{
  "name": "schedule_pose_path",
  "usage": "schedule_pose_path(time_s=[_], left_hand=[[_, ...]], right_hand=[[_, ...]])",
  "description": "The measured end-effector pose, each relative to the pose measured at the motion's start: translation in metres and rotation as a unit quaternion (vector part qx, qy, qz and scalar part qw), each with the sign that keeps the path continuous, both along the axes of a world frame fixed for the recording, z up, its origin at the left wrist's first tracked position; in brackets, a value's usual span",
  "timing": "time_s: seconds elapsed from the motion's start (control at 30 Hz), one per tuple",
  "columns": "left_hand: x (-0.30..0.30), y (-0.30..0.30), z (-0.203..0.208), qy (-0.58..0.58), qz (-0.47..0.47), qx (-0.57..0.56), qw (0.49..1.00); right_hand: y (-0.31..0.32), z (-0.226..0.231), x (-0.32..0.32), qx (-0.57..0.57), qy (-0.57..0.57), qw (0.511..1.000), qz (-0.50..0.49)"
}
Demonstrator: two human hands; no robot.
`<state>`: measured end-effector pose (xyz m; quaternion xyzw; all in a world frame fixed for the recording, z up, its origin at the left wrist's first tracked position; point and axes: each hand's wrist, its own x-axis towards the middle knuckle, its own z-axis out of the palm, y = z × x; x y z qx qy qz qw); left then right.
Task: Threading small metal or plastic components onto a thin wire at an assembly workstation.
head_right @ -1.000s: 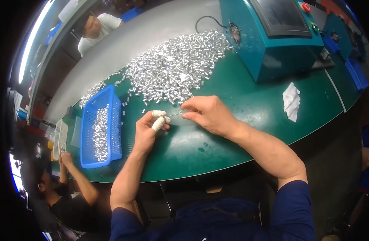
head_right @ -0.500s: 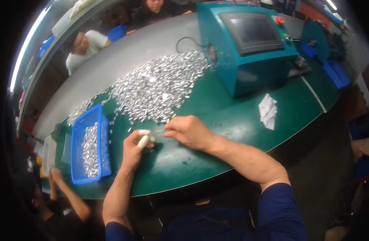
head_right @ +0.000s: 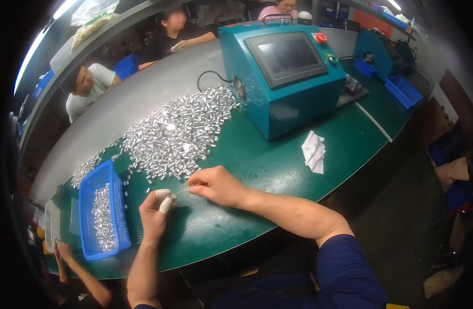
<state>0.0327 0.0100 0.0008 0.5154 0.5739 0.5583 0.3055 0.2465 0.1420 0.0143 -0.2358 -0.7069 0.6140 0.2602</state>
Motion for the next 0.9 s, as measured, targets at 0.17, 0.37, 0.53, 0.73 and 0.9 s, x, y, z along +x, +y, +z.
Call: schedule_pose_path(time_s=[0.17,0.37,0.53,0.73,0.9], left_hand=[[-0.009,-0.003,-0.004,0.090,0.005,0.022,0.996],[-0.002,0.000,-0.003,0.014,0.012,0.021,1.000],[0.000,0.001,0.000,-0.058,-0.018,-0.018,0.998],[-0.007,0.005,-0.003,-0.099,-0.028,-0.029,0.994],[0.004,0.001,0.000,-0.040,-0.017,-0.021,0.999]], right_hand=[[0.006,-0.001,0.000,0.033,-0.019,0.999,0.026],[-0.003,-0.005,-0.003,-0.092,0.019,0.995,0.045],[-0.001,-0.012,-0.001,0.290,0.065,0.954,-0.037],[0.001,-0.011,-0.003,0.354,0.119,0.927,-0.041],[0.000,-0.001,0.002,-0.010,0.058,0.998,0.033]])
